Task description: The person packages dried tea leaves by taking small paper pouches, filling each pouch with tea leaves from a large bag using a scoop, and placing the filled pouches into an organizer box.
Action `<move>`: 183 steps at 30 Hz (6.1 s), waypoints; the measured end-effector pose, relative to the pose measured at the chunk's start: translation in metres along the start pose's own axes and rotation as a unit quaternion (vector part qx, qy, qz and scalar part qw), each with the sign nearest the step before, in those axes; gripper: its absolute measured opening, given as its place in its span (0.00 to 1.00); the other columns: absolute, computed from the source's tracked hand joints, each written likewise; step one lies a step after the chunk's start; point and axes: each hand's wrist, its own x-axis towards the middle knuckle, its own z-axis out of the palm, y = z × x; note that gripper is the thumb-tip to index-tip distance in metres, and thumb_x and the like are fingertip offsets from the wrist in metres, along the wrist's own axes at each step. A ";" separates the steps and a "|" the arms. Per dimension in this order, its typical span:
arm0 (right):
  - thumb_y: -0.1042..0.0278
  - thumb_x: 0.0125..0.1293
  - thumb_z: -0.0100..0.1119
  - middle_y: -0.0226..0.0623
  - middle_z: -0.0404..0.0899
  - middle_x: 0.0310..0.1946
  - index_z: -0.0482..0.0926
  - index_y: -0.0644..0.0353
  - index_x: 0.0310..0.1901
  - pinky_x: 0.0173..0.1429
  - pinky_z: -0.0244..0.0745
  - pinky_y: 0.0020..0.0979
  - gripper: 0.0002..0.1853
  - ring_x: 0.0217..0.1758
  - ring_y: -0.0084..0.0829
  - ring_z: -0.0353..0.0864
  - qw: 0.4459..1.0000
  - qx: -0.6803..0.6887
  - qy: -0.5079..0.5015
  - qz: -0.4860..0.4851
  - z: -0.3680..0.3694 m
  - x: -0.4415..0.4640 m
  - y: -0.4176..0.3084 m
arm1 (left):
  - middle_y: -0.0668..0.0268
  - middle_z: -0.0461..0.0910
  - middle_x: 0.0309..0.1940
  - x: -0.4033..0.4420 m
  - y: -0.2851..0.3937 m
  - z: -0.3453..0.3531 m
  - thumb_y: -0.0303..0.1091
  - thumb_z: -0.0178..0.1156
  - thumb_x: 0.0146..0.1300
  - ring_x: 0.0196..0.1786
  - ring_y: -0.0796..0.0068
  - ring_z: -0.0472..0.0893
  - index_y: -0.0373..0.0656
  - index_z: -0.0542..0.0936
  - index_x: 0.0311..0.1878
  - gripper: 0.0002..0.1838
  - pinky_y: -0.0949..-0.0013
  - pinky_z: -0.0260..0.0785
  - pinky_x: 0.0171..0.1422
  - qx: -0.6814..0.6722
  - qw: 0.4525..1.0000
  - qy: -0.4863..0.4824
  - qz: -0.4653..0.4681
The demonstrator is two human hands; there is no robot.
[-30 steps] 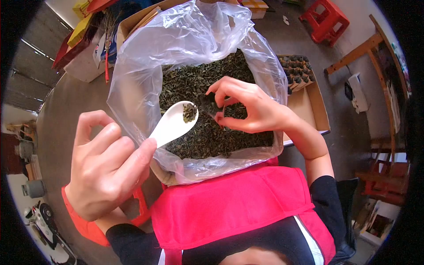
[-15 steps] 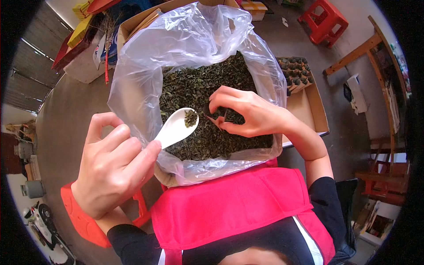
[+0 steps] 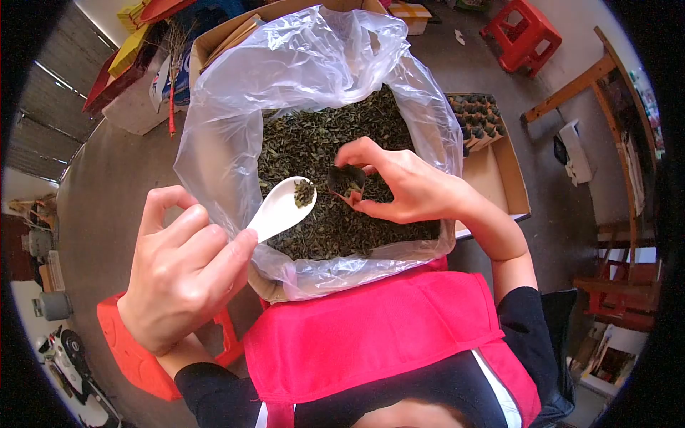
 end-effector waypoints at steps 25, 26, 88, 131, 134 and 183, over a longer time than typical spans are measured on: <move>0.75 0.57 0.73 0.35 0.80 0.60 0.74 0.57 0.65 0.60 0.77 0.34 0.32 0.63 0.34 0.80 0.996 -0.025 0.066 -0.045 -0.025 -0.011 -0.016 | 0.70 0.67 0.18 -0.009 0.000 0.008 0.22 0.70 0.41 0.26 0.66 0.71 0.44 0.85 0.36 0.15 0.55 0.68 0.51 -0.010 0.999 0.005 -0.032; 0.77 0.55 0.73 0.32 0.81 0.60 0.77 0.56 0.63 0.61 0.76 0.34 0.31 0.60 0.31 0.82 0.994 -0.025 0.105 -0.032 -0.039 -0.018 -0.027 | 0.67 0.68 0.19 -0.008 -0.001 0.005 0.20 0.68 0.42 0.28 0.63 0.71 0.42 0.85 0.37 0.14 0.54 0.68 0.52 -0.016 0.999 -0.007 -0.028; 0.83 0.62 0.57 0.38 0.87 0.44 0.83 0.62 0.50 0.56 0.78 0.27 0.15 0.46 0.26 0.86 0.973 -0.141 0.179 -0.040 -0.123 0.095 0.084 | 0.64 0.75 0.27 0.028 -0.006 0.132 0.29 0.62 0.54 0.40 0.64 0.77 0.43 0.76 0.32 0.04 0.60 0.67 0.52 0.045 0.994 -0.083 0.048; 0.71 0.61 0.70 0.42 0.83 0.48 0.81 0.62 0.50 0.59 0.79 0.33 0.16 0.53 0.32 0.83 0.921 -0.288 0.252 -0.073 -0.154 0.070 -0.025 | 0.70 0.70 0.24 0.001 0.006 0.106 0.28 0.65 0.54 0.35 0.71 0.75 0.40 0.83 0.45 0.14 0.60 0.68 0.54 0.026 0.999 0.021 0.025; 0.69 0.56 0.76 0.42 0.83 0.48 0.81 0.61 0.51 0.58 0.79 0.35 0.22 0.53 0.31 0.83 0.915 -0.279 0.283 -0.065 -0.148 0.041 -0.051 | 0.69 0.70 0.24 -0.001 0.005 0.107 0.28 0.65 0.54 0.34 0.70 0.75 0.40 0.83 0.46 0.14 0.60 0.68 0.54 0.028 0.999 0.029 0.018; 0.57 0.63 0.70 0.42 0.71 0.42 0.68 0.59 0.43 0.40 0.76 0.45 0.21 0.42 0.49 0.78 0.989 -0.122 -0.024 -0.086 -0.001 0.016 -0.001 | 0.71 0.67 0.20 -0.024 0.001 0.039 0.22 0.72 0.48 0.27 0.71 0.70 0.44 0.86 0.43 0.16 0.62 0.65 0.48 0.024 0.993 0.100 -0.057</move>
